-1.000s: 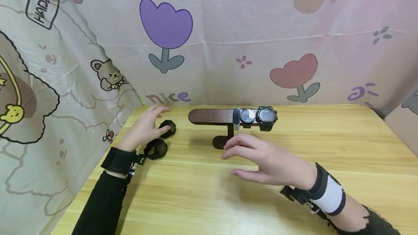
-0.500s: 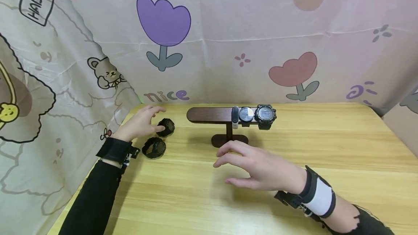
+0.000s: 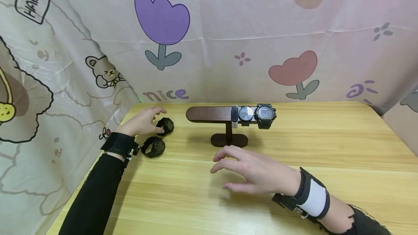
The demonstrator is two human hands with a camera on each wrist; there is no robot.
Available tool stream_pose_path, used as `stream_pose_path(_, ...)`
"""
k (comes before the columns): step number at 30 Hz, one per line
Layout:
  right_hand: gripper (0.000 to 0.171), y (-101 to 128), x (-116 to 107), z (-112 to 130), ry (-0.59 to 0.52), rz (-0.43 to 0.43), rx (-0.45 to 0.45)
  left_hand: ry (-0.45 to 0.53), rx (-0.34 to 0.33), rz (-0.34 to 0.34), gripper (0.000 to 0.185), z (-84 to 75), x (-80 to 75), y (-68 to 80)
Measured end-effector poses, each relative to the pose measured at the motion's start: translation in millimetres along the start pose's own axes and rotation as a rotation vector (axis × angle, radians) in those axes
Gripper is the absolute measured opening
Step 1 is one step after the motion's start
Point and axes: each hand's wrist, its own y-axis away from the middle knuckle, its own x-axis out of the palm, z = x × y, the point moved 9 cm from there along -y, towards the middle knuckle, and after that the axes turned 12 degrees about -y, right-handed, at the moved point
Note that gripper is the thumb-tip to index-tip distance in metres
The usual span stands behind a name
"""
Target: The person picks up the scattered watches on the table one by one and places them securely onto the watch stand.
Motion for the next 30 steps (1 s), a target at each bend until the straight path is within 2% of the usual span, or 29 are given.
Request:
stream_pose_path(9,0.04,1.0,1.3,-1.3,-0.014,-0.006,-0.01,0.04,-0.004,0.056,0.079,6.1,12.9,-6.0)
stream_pose_path(19,0.037,0.9,5.8,-6.7,-0.021,0.016,0.04,0.079,0.002,0.104,0.081,10.4,20.4,-7.4)
stream_pose_path(30,0.039,1.0,9.0,-9.4,-0.035,0.031,0.055,0.104,-0.007,0.113,0.079,14.2,27.7,-10.4)
